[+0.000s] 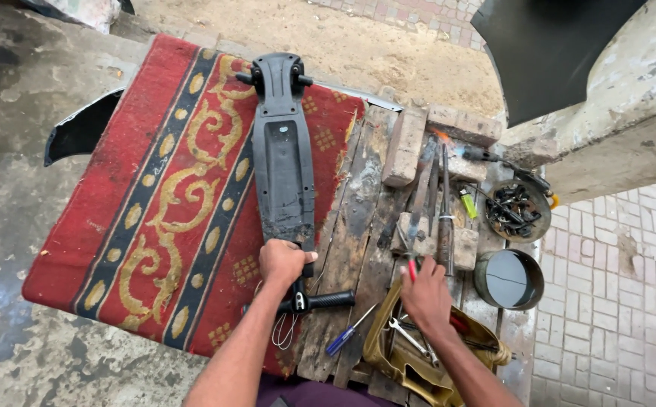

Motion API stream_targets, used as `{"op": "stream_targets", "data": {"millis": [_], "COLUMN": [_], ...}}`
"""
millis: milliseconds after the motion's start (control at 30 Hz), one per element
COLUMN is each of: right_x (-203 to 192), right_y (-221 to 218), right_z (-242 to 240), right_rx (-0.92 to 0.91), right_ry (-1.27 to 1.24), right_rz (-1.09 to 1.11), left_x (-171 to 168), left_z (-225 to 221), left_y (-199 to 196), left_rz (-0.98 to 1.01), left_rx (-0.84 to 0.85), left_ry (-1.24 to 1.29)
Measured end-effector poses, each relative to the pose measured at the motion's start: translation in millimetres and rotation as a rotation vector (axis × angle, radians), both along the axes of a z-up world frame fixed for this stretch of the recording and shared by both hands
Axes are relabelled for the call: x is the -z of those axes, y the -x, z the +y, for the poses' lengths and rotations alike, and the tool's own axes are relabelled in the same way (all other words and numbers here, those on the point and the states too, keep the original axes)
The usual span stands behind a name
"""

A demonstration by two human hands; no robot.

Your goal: The person repairs an electric scooter chassis on a workbench, using pliers to manipulate wires and a heat source to fuse components.

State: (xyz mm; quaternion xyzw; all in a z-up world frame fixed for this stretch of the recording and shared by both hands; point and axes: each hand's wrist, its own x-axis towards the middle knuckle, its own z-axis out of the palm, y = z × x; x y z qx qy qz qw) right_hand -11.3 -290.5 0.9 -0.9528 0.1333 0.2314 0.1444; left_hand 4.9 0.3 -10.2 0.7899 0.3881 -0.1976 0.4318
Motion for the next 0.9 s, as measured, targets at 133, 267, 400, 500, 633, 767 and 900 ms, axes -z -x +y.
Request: {"op": "stream_targets", "data": {"millis": [133,267,400,500,633,767,900], "right_x": [24,30,4,-7,-33,10,23], "right_y": [15,17,13,8,-24,-40,-28], "right_z": [-2,-12,-8,-20,-51,-130,-175], "right_rx": [-0.027,-0.018,0.064,-0.115,0.015,0.115,0.258], "right_ry": [0.037,0.052,-0.051,0.123,0.139,0.197,0.079], "right_rz": [-0.056,-0.104,-0.033,-0.050,-0.043,-0.134,0.070], "left_x": [2,-28,-52,-55,-54,-53,-43], "left_z": [-1,-10,-17,-17,-19,-21,-19], "left_y": [3,1,-1,0,-3,-4,-2], "left_rz": [-0.001,0.043,0.078,0.057,0.075,0.071,0.054], "left_rx": [-0.048,-0.068,-0.092,-0.092,-0.144,-0.137,-0.162], "left_ry": [0.042,0.046,0.060,0.069,0.090,0.072,0.073]}}
